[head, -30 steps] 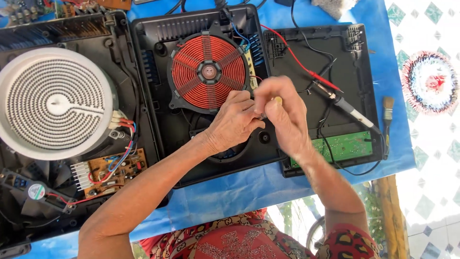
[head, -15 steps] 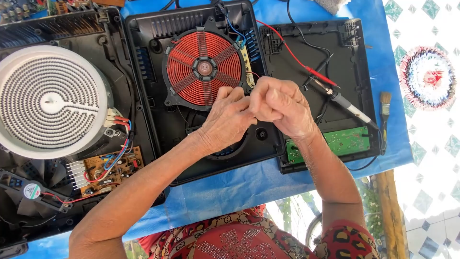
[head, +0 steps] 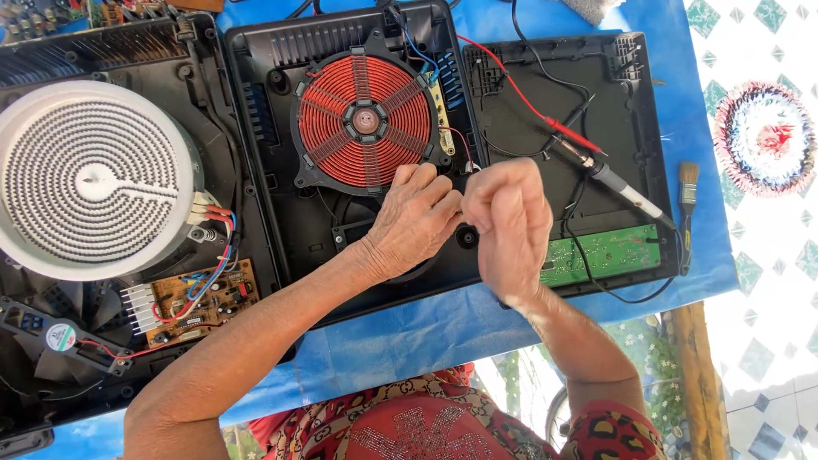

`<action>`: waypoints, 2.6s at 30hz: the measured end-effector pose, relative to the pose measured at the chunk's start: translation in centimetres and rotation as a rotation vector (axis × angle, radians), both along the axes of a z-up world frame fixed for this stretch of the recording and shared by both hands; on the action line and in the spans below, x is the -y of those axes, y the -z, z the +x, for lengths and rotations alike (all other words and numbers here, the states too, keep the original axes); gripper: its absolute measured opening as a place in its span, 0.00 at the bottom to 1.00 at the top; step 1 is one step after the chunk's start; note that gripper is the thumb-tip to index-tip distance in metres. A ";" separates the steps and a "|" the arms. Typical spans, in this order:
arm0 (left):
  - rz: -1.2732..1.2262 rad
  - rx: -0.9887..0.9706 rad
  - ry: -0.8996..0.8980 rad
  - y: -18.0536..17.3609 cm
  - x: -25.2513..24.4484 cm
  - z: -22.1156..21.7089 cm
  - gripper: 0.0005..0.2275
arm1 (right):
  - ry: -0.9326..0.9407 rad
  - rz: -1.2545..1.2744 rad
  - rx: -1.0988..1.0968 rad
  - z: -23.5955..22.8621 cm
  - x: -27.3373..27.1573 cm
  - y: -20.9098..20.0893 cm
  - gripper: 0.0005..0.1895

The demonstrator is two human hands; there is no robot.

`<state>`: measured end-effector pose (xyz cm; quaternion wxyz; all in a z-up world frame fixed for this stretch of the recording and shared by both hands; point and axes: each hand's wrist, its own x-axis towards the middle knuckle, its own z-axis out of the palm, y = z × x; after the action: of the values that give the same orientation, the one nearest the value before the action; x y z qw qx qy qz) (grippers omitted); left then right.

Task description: Repairing an induction cooker by connecting internal wiring and fastening components with a screwdriver.

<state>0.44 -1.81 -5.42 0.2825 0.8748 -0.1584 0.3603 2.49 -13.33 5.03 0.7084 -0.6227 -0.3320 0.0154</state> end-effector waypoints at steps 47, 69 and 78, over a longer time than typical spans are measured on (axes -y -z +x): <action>-0.070 -0.242 0.115 -4.4 -4.4 -1.5 0.04 | 0.057 0.080 0.082 2.6 4.2 -3.0 0.09; -0.151 -0.502 0.165 -8.5 -8.8 -7.6 0.05 | -0.312 0.098 -0.185 2.2 2.4 -2.3 0.10; -0.205 -0.604 0.088 -8.9 -9.6 -10.4 0.03 | -0.488 0.248 -0.312 -1.7 -6.3 0.8 0.09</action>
<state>-9.99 7.78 3.51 0.4187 0.9015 -0.0677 0.0859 0.77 -6.98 4.28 0.7967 -0.4236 -0.3583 0.2395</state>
